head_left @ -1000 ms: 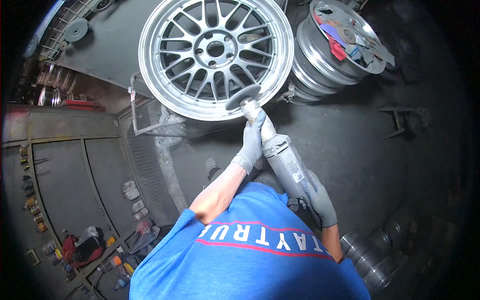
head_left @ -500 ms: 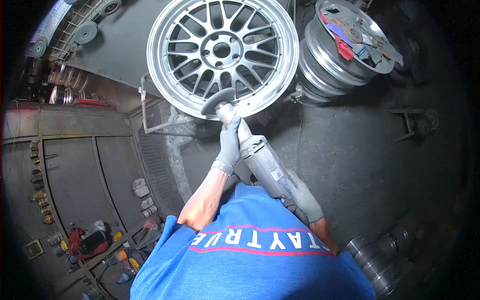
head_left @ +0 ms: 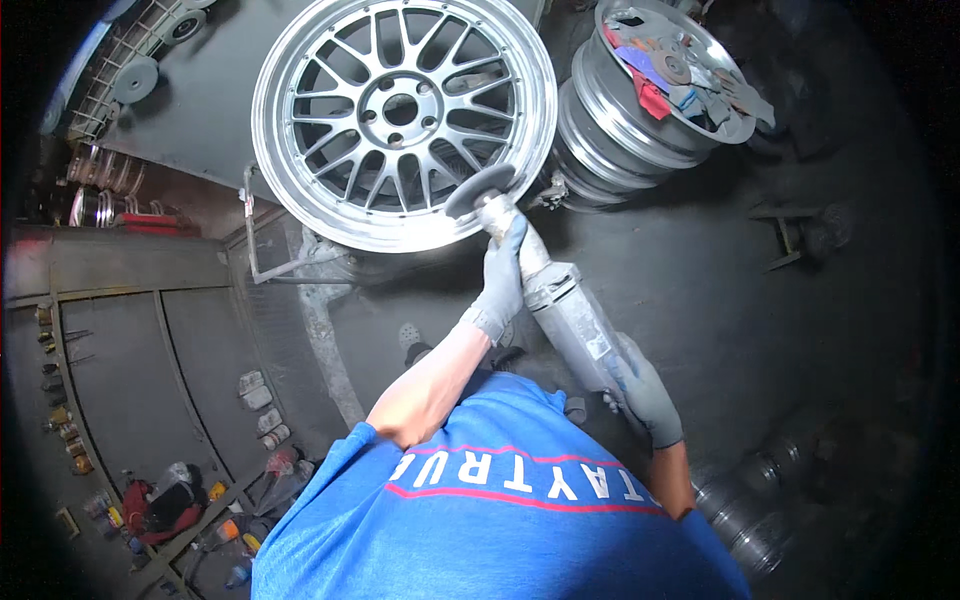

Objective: The person uses an angle grinder to smooth the outer rim of a silver alloy wheel mounted on a stand. The person repeatedly moves the grinder along the rim and occasionally pauses to wipe the surface with a gloved hand.

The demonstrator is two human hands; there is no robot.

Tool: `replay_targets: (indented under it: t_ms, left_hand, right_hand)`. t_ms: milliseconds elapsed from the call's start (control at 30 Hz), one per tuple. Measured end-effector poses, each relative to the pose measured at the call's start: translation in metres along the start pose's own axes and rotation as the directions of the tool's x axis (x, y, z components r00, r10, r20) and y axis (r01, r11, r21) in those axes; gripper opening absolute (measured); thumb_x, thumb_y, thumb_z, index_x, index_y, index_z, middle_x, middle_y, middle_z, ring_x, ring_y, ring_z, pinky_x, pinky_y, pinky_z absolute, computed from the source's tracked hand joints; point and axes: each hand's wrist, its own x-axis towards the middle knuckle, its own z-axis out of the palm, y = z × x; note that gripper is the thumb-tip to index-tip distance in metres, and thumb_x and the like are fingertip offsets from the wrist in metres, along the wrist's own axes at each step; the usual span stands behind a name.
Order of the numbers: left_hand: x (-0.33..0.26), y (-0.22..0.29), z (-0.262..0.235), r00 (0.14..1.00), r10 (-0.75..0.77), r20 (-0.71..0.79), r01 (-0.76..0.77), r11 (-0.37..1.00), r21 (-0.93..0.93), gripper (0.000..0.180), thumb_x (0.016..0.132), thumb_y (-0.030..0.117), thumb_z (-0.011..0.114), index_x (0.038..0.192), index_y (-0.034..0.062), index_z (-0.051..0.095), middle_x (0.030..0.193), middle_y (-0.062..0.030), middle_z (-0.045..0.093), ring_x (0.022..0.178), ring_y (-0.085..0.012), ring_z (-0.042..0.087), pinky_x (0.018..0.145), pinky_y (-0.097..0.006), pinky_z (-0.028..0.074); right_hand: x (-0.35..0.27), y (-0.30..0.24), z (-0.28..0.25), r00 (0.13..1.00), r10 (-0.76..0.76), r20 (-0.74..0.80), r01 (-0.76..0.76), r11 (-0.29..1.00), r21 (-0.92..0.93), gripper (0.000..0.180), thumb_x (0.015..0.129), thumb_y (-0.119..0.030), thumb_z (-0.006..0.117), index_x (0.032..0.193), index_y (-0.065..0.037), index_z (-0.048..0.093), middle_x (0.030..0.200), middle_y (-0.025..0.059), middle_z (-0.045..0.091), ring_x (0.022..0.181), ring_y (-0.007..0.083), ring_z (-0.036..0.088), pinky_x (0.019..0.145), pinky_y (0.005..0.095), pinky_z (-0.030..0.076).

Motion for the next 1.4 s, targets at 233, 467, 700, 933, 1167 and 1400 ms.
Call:
replay_targets:
  t_ms: [233,467,700,933,1167,1400]
  left_hand:
    - [0.04,0.004,0.039,0.987,-0.015,0.159,0.04,0.987,-0.157,0.062,0.101,0.039,0.081,0.147,0.0057,0.057,0.117,-0.0047,0.068,0.099,-0.0177,0.069,0.089,-0.037,0.06]
    - [0.001,0.016,-0.011,0.997,0.041,-0.067,-0.045,0.997,-0.066,0.039,0.103,0.042,0.077,0.119,0.0091,0.061,0.093,-0.0097,0.069,0.075,-0.0222,0.071,0.071,-0.039,0.063]
    - [-0.023,0.027,-0.045,0.995,0.042,-0.09,-0.047,0.997,-0.054,0.065,0.098,0.045,0.083,0.141,0.0028,0.058,0.111,-0.0077,0.068,0.094,-0.0191,0.072,0.083,-0.036,0.063]
    - [-0.007,0.008,-0.013,0.999,0.037,0.023,-0.036,0.999,-0.033,0.064,0.097,0.044,0.084,0.14,0.0038,0.059,0.117,-0.0068,0.07,0.103,-0.0177,0.07,0.093,-0.036,0.058]
    - [-0.023,0.019,-0.058,0.999,0.008,0.036,-0.007,1.0,-0.02,0.061,0.098,0.041,0.083,0.14,0.0047,0.06,0.118,-0.0056,0.07,0.104,-0.0165,0.07,0.093,-0.035,0.058]
    - [-0.059,0.084,-0.11,0.987,0.134,-0.083,-0.119,0.979,0.168,0.066,0.095,0.042,0.087,0.14,0.001,0.061,0.12,-0.0098,0.071,0.104,-0.0187,0.071,0.092,-0.037,0.059]
  right_hand:
    - [0.003,-0.037,-0.003,0.991,-0.092,-0.1,0.082,0.992,-0.099,0.06,0.112,-0.033,0.063,0.164,-0.008,0.046,0.095,0.007,0.07,0.066,0.0093,0.06,0.057,0.0271,0.049]
    - [-0.004,-0.018,0.025,0.991,-0.137,0.003,0.136,0.974,-0.181,0.059,0.113,-0.031,0.06,0.16,0.003,0.048,0.138,0.0181,0.068,0.121,0.0233,0.067,0.105,0.0353,0.053]
    - [0.001,0.002,0.034,0.979,-0.177,0.103,0.195,0.96,-0.2,0.062,0.113,-0.032,0.06,0.161,0.005,0.047,0.154,0.0232,0.06,0.144,0.0288,0.056,0.122,0.0386,0.041]
    - [-0.024,-0.006,0.045,0.993,-0.116,-0.028,0.113,0.989,-0.1,0.059,0.113,-0.03,0.06,0.161,0.002,0.048,0.151,0.022,0.062,0.14,0.0292,0.058,0.12,0.0386,0.043]
    - [-0.015,0.045,0.078,0.983,-0.183,-0.013,0.181,0.977,-0.109,0.061,0.112,-0.032,0.061,0.161,0.003,0.047,0.157,0.0223,0.056,0.148,0.0295,0.051,0.124,0.0396,0.038]
    - [-0.01,0.059,0.153,0.987,-0.144,0.066,0.143,0.989,0.029,0.064,0.113,-0.034,0.061,0.161,0.006,0.046,0.161,0.0233,0.054,0.15,0.0306,0.05,0.126,0.0396,0.037]
